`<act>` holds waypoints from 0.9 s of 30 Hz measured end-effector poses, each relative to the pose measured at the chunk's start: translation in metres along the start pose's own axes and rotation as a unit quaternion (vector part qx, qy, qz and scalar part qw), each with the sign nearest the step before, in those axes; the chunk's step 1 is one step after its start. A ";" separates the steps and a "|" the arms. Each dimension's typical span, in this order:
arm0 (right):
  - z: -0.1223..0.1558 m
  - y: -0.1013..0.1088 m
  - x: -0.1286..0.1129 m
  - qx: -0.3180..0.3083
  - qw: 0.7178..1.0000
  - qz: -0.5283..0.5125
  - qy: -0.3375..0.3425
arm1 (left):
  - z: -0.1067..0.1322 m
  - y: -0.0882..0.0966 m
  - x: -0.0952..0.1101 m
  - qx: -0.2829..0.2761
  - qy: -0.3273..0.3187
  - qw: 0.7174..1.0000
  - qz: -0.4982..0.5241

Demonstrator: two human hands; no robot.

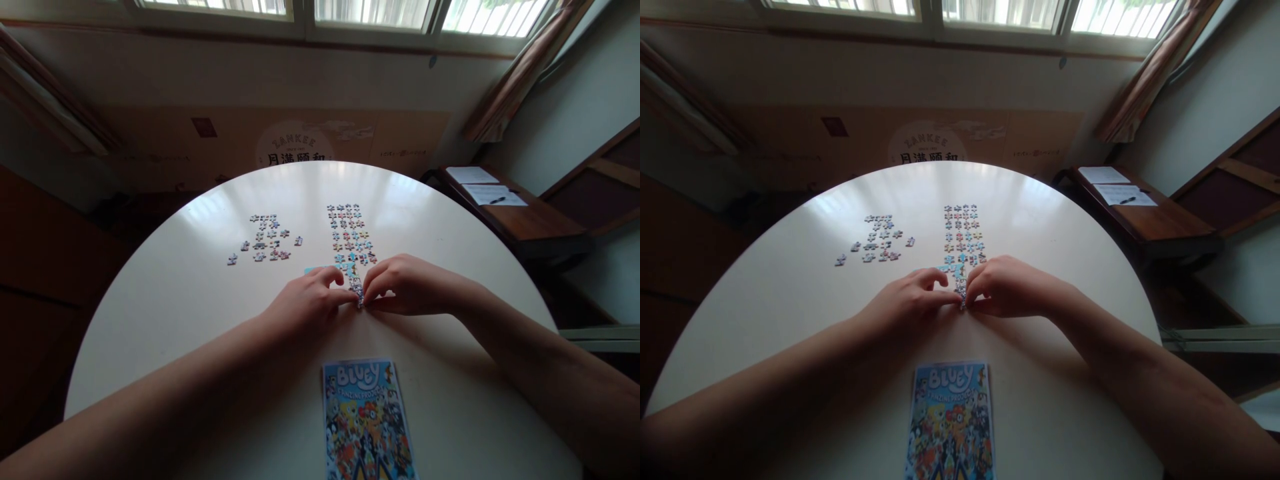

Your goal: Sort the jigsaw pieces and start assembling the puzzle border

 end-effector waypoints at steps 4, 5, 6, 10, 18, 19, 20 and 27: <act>0.000 0.000 0.001 0.001 1.000 0.013 0.002 | 0.000 -0.001 -0.001 -0.010 0.005 1.000 -0.005; 0.000 0.000 0.001 0.000 1.000 0.013 0.001 | 0.000 -0.001 -0.001 -0.011 0.003 1.000 -0.005; 0.000 0.000 0.001 -0.002 1.000 0.013 -0.001 | 0.000 0.000 -0.001 -0.010 0.000 1.000 -0.005; 0.000 0.001 -0.001 -0.011 1.000 0.010 -0.019 | 0.000 0.000 -0.001 -0.009 -0.004 1.000 -0.004; -0.002 0.002 -0.002 -0.022 0.999 -0.008 -0.029 | 0.002 -0.002 -0.004 0.004 -0.018 1.000 -0.009; -0.002 0.002 -0.002 -0.025 0.999 -0.011 -0.030 | 0.002 -0.002 -0.004 0.008 -0.024 1.000 -0.009; -0.002 0.001 -0.002 -0.028 0.999 -0.013 -0.032 | 0.002 -0.002 -0.004 0.012 -0.030 0.999 -0.009; -0.004 0.002 -0.002 -0.033 0.998 -0.040 -0.024 | 0.004 0.001 0.001 0.019 -0.067 0.995 -0.076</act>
Point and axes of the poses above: each hand's wrist, its own z-axis away from the middle knuckle, its own y-axis out of the back of the hand, x = y × z, the point moved 3 cm from there along -z, towards the middle knuckle, and after that the axes turned 6 degrees about -z, right-handed, at the moved point
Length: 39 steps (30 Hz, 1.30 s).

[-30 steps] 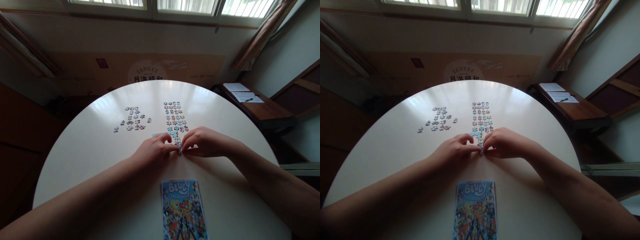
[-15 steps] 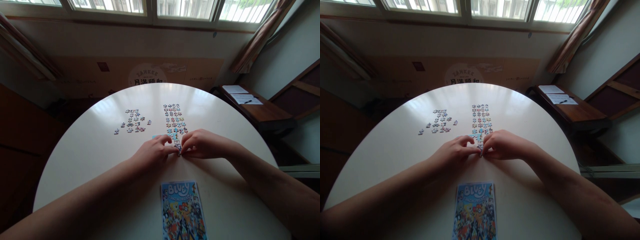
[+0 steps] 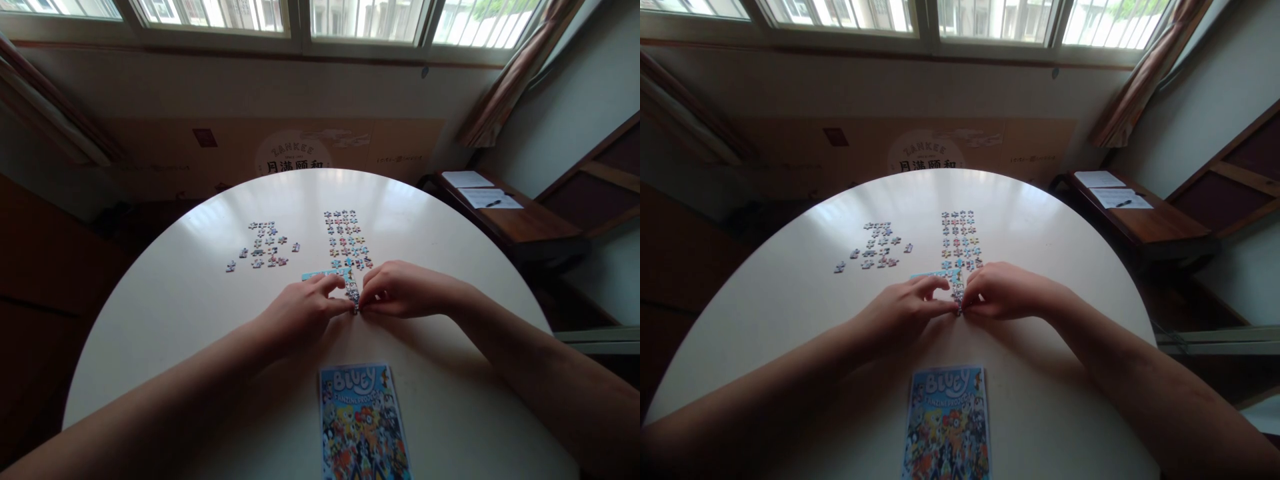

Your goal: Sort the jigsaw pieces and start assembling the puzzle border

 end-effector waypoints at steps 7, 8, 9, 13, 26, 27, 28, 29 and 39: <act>0.005 0.010 0.007 0.051 0.998 -0.015 0.015 | -0.004 0.006 0.010 -0.004 -0.028 0.999 -0.039; 0.006 0.011 0.007 0.054 0.998 -0.017 0.014 | -0.004 0.006 0.010 -0.004 -0.030 0.999 -0.040; 0.006 0.012 0.007 0.052 0.998 -0.020 0.012 | -0.003 0.006 0.009 -0.003 -0.031 0.999 -0.040; 0.005 0.009 0.004 0.012 0.999 -0.031 -0.006 | -0.002 0.003 0.004 0.005 -0.033 0.999 -0.029; 0.005 0.007 0.006 -0.003 0.998 -0.064 -0.008 | 0.002 0.008 -0.027 0.094 0.091 0.988 0.080; 0.005 0.008 0.008 0.007 0.997 -0.071 -0.009 | 0.003 0.010 -0.032 0.104 0.113 0.985 0.078; 0.005 0.008 0.011 0.017 0.997 -0.075 -0.010 | 0.004 0.012 -0.038 0.114 0.134 0.981 0.076; 0.006 0.008 0.013 0.031 0.997 -0.075 -0.010 | 0.005 0.013 -0.043 0.124 0.153 0.978 0.075; 0.010 0.017 0.047 0.393 0.918 0.026 -0.057 | 0.009 0.008 -0.062 0.129 0.176 0.974 0.064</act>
Point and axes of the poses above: each hand's wrist, its own z-axis away from the middle knuckle, its own y-axis out of the back of the hand, x = y × z, the point moved 3 cm from there along -z, towards the middle knuckle, and after that the axes turned 6 degrees about -z, right-handed, at the moved point
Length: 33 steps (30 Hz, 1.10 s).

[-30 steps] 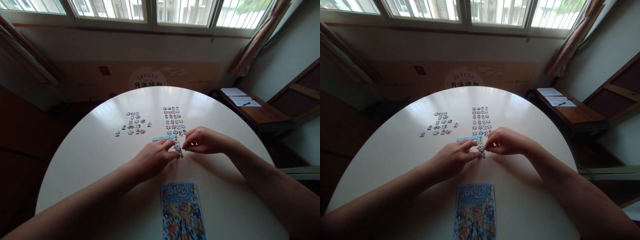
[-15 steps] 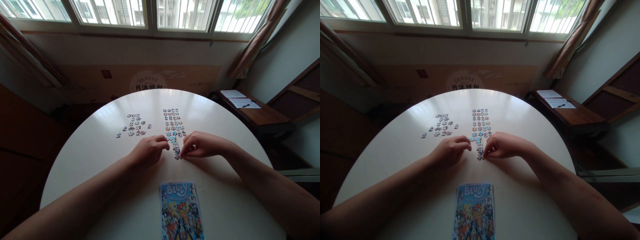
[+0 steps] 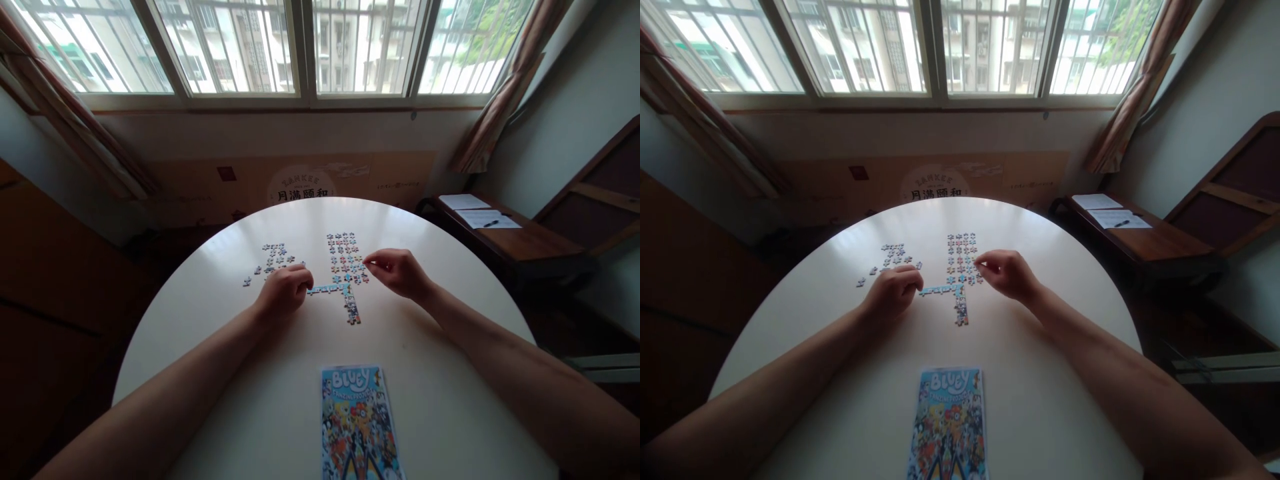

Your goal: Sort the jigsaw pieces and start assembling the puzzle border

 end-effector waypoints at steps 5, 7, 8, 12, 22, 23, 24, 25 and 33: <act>0.000 -0.005 0.018 0.084 0.995 0.037 -0.037 | 0.002 -0.005 0.001 0.001 0.002 0.999 -0.040; 0.000 -0.007 0.022 0.107 0.991 0.054 -0.051 | 0.003 -0.005 0.002 0.006 0.001 0.999 -0.050; 0.000 -0.007 0.023 0.117 0.989 0.063 -0.059 | 0.003 -0.005 0.002 0.009 0.001 0.998 -0.055; -0.002 -0.010 0.028 0.134 0.983 0.093 -0.086 | 0.004 -0.007 0.002 0.021 0.004 0.997 -0.073; -0.012 -0.018 0.043 0.095 0.975 0.137 -0.144 | 0.006 -0.004 -0.003 0.068 0.035 0.992 -0.101; -0.012 -0.018 0.045 0.094 0.974 0.137 -0.152 | 0.005 -0.004 -0.003 0.072 0.038 0.992 -0.101; -0.012 -0.017 0.046 0.093 0.974 0.136 -0.158 | 0.005 -0.004 -0.004 0.076 0.042 0.991 -0.101; -0.012 -0.017 0.048 0.090 0.973 0.134 -0.165 | 0.005 -0.004 -0.005 0.082 0.046 0.990 -0.102; -0.015 -0.013 0.067 0.049 0.972 0.086 -0.215 | 0.011 0.012 -0.019 0.132 0.080 0.982 -0.106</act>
Point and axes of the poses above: each hand's wrist, its own z-axis away from the middle knuckle, its own y-axis out of the back of the hand, x = y × z, the point moved 3 cm from there along -z, towards the middle knuckle, and after that the axes turned 6 degrees about -z, right-handed, at the moved point
